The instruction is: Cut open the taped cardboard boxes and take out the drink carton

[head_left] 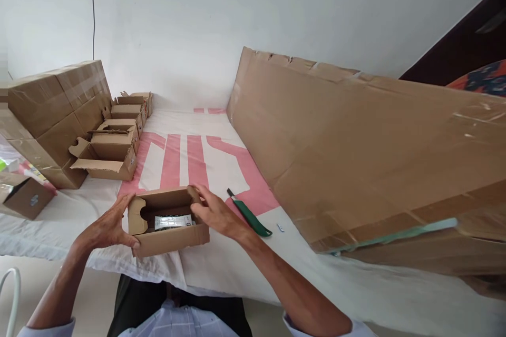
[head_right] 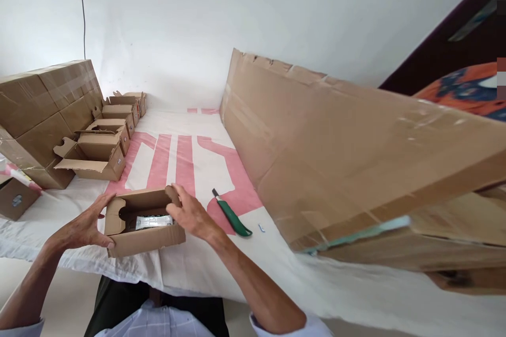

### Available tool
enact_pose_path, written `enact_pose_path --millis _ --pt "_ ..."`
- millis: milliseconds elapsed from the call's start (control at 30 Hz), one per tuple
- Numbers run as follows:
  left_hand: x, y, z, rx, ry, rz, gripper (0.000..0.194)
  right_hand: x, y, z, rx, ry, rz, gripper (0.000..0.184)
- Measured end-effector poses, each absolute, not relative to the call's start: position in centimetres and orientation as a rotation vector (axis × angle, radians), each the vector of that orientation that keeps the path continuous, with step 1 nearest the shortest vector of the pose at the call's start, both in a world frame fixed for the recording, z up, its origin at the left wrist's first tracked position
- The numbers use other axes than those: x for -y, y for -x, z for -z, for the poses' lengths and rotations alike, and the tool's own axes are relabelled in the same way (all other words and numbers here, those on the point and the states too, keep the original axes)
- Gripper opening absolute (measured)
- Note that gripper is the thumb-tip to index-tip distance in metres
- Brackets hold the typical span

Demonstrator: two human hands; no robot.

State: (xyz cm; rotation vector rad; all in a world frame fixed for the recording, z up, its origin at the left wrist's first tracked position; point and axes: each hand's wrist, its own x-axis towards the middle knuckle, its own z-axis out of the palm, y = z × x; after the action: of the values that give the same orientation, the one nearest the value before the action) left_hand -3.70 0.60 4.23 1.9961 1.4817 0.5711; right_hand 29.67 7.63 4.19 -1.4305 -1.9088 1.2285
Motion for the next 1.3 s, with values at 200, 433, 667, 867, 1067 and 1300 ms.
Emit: enact_pose_path --millis 200,433,667,867,1067,1300 --pt "-0.9 0.3 -4.9 -1.823 -1.908 -0.554 0.069 -9.2 -32.9 -0.7 1.945 1.52 -0.732 0.062" --pt "-1.6 -4.8 -4.7 -2.32 -1.867 -0.225 0.046 -8.8 -30.6 -2.4 2.529 1.016 0.123 0.036" --pt "-1.5 -1.9 -4.3 -2.038 -1.763 -0.697 0.065 -8.7 -25.5 -6.7 3.073 1.061 -0.335 0.016" --pt "-0.1 -1.1 -4.3 -1.859 -1.687 -0.807 0.078 -10.4 -22.0 -5.9 3.42 1.201 -0.366 0.025" --pt "0.3 0.3 -1.8 -1.69 -1.713 -0.881 0.094 -10.7 -20.8 -3.8 3.431 1.186 -0.389 0.037" --pt "0.4 -0.5 -1.9 -1.731 -1.749 -0.813 0.098 -11.1 -22.0 -4.1 3.387 1.08 -0.479 0.031"
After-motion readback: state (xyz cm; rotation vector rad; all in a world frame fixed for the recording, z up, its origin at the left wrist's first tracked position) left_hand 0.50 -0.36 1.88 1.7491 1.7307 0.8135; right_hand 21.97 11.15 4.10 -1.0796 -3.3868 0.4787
